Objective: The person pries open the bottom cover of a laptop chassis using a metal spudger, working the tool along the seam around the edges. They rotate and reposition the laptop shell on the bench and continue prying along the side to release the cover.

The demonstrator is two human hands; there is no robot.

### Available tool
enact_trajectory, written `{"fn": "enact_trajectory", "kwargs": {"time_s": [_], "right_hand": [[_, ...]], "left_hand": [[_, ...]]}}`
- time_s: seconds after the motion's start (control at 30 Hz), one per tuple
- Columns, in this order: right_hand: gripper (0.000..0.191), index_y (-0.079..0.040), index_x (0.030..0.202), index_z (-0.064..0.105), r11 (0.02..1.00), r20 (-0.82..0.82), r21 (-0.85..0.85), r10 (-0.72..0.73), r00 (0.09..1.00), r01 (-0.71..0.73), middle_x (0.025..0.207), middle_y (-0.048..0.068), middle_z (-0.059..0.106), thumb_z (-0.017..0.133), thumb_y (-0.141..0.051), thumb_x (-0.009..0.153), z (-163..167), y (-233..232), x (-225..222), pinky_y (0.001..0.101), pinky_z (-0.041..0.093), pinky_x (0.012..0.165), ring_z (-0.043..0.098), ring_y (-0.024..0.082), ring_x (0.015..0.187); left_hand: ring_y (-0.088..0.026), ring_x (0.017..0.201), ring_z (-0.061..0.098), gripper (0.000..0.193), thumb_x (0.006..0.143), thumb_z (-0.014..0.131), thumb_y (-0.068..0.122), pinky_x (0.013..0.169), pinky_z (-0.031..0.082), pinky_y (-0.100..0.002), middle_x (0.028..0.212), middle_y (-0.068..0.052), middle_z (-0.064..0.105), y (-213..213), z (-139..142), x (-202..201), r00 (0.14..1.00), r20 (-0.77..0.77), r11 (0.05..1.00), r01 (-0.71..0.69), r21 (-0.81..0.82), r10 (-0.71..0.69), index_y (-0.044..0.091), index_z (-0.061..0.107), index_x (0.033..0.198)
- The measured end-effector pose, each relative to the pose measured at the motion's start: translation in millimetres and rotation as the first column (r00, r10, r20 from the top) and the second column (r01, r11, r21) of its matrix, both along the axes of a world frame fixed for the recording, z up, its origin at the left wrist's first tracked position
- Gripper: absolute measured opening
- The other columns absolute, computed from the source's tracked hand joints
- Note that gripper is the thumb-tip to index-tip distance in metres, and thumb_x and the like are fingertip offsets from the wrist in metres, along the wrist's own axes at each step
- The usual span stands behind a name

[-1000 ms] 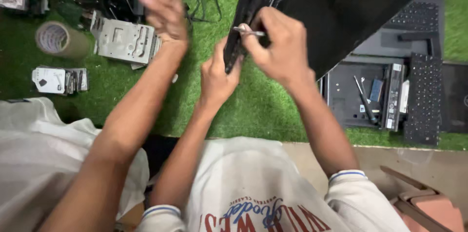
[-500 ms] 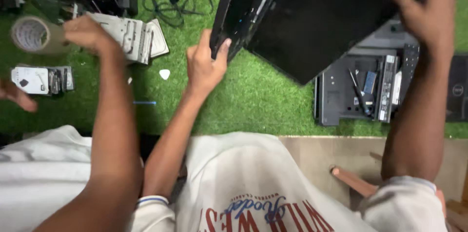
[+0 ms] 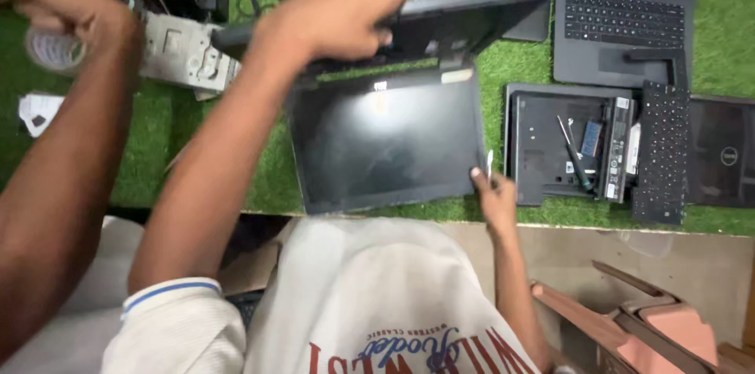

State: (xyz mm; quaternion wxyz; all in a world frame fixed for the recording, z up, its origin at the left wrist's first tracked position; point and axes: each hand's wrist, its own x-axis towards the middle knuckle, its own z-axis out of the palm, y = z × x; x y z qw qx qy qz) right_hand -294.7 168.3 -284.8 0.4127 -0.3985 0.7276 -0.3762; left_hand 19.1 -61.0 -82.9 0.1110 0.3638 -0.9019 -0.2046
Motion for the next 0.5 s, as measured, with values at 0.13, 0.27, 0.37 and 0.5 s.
{"fn": "enact_trajectory", "kwargs": {"time_s": [0.13,0.27,0.37,0.5], "right_hand": [[0.04,0.005,0.094,0.073,0.997,-0.247,0.065,0.055,0.967,-0.04,0.069,0.012,0.061,0.073,-0.035,0.097,-8.8,13.2,2.3,0.0347,0.042,0.058,0.05,0.016,0.063],[0.033,0.003,0.095,0.073,0.989,-0.501,0.111,0.138,0.854,-0.094,0.069,0.021,0.065,0.07,-0.03,0.094,8.2,15.4,-24.6,0.0416,0.047,0.06,0.06,0.03,0.06],[0.031,0.004,0.096,0.07,0.999,-0.564,0.022,0.044,0.825,-0.038,0.073,0.025,0.062,0.06,-0.025,0.102,27.3,3.9,-33.2,0.0452,0.046,0.063,0.058,0.037,0.062],[0.033,0.002,0.1,0.07,0.91,-0.472,-0.331,0.069,0.879,-0.249,0.092,0.021,0.067,0.045,-0.018,0.109,58.0,-14.8,-32.0,0.0397,0.049,0.077,0.064,0.032,0.082]], "left_hand": [[-0.049,0.096,0.064,0.045,0.077,0.079,0.012,0.079,0.049,-0.057,0.094,-0.026,0.069,5.5,-28.8,-11.6,1.0,0.005,0.999,0.02,0.025,-0.02,0.004,0.065,0.119],[-0.047,0.097,0.067,0.039,0.082,0.076,0.013,0.082,0.051,-0.057,0.093,-0.026,0.071,2.3,-50.2,-29.4,0.998,0.068,0.998,0.015,0.058,-0.019,0.004,0.066,0.119],[-0.046,0.097,0.068,0.038,0.081,0.075,0.015,0.081,0.052,-0.057,0.092,-0.025,0.071,-10.0,-57.3,-35.6,0.994,0.107,1.0,0.008,0.019,-0.01,0.004,0.068,0.117],[-0.046,0.09,0.069,0.042,0.082,0.078,0.032,0.078,0.052,-0.056,0.085,-0.027,0.07,-22.2,-57.6,-40.5,0.998,0.058,0.991,-0.047,0.126,0.04,0.003,0.07,0.111]]}}
